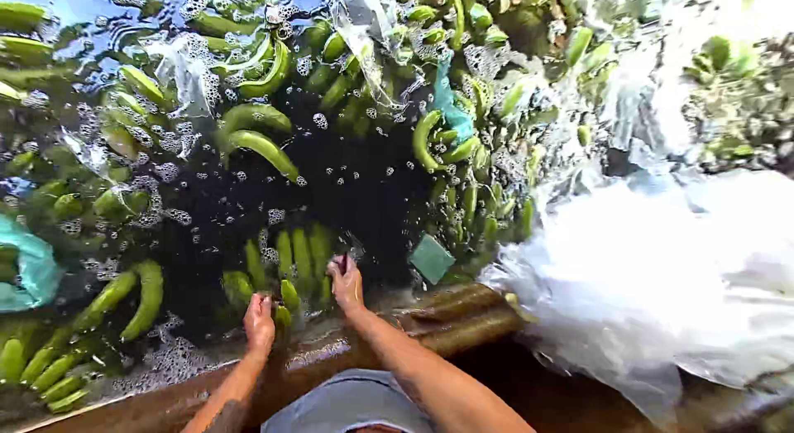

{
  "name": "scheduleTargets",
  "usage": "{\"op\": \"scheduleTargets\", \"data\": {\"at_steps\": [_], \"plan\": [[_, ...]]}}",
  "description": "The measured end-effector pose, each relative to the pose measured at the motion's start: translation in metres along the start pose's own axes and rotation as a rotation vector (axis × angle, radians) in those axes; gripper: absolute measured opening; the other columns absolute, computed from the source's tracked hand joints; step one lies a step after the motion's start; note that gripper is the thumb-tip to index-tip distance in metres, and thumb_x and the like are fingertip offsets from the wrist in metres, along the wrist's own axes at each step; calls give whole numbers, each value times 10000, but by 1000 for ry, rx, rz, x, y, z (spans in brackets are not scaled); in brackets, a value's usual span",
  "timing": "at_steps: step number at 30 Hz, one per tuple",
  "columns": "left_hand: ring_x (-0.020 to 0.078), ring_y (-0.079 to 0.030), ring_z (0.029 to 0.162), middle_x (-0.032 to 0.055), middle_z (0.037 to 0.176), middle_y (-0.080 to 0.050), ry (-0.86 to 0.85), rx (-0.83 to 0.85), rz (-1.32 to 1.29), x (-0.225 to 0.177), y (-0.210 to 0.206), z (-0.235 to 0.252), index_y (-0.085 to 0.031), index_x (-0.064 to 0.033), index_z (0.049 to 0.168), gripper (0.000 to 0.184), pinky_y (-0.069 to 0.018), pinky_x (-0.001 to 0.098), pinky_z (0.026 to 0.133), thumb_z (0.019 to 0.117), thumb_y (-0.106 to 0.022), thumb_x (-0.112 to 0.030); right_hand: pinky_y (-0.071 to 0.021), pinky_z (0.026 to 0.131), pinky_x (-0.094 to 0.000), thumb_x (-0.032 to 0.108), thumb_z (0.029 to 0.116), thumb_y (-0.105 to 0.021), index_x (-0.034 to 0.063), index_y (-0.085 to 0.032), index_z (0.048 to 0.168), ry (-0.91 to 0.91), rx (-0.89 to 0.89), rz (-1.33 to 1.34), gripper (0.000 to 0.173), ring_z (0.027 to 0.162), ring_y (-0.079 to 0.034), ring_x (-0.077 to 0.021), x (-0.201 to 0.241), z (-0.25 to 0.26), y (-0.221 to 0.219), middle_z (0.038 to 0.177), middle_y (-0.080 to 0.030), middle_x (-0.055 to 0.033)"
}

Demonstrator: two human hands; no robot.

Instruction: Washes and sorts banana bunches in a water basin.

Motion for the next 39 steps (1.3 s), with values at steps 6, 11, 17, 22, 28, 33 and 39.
{"op": "scheduleTargets", "data": {"at_steps": [6, 11, 17, 22, 28, 33, 39], "plan": [[191, -723, 876, 185, 1064, -711, -48, -59, -226, -21, 1, -14, -551, 86, 1321, 312, -603, 374, 833, 1073, -443, -69, -537, 908, -536, 357, 1027, -612, 6, -668, 1238, 89, 621, -316, 413, 989, -685, -325, 58, -14, -75, 1107, -698, -207], [482, -396, 1414, 317, 1478, -466, -269, -322, 161, -61, 59, -1, -510, 70, 1408, 553, -268, 636, 1175, 1001, -590, -295, -464, 565, -275, 331, 1084, -513, 31, -670, 1094, -221, 622, -89, 339, 608, -585, -72, 33, -27, -74, 894, -730, -30], [450, -544, 1258, 349, 1277, -580, -85, -132, 122, -31, 46, 36, -589, 111, 1258, 417, -400, 582, 1089, 1035, -566, -240, -525, 1024, -468, 226, 1025, -607, 7, -681, 1264, 266, 145, -197, 333, 1136, -667, -275, 99, 12, -14, 1244, -687, -173], [238, -618, 935, 199, 959, -648, -104, -259, -154, -13, 45, 42, -647, 105, 1019, 297, -487, 434, 894, 1040, -507, -155, -501, 986, -613, 307, 1028, -631, 43, -702, 1233, 298, 304, -426, 341, 1123, -659, -400, 113, 99, -4, 1176, -699, -229], [345, -615, 1162, 271, 1219, -643, 236, -186, -78, -6, 53, 62, -622, 97, 1233, 401, -454, 531, 1045, 1091, -474, -247, -499, 926, -616, 348, 994, -678, 0, -741, 1038, 160, 549, -548, 356, 1013, -669, -383, 118, 87, -32, 1025, -710, -227], [246, -716, 950, 177, 1023, -736, 14, -461, -132, -63, 57, 64, -594, 61, 1313, 365, -547, 443, 938, 1105, -386, -155, -532, 871, -542, 335, 1027, -631, 30, -732, 1082, 18, 348, -276, 326, 938, -687, -311, 103, 69, -21, 1015, -730, -170], [287, -477, 1412, 217, 1561, -428, -412, 24, -19, -132, -22, 62, -330, 2, 1558, 550, -409, 449, 1166, 1080, -464, -235, -457, 1091, -595, 299, 1006, -668, 58, -621, 1392, 338, 242, -463, 457, 1277, -598, -377, 102, 91, 3, 1373, -626, -205]]}}
Point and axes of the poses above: each hand's wrist, its own z-axis towards the middle knuckle, its own y-axis out of the back of the hand, x = y × z, the point moved 7 cm from there along z, towards the middle knuckle
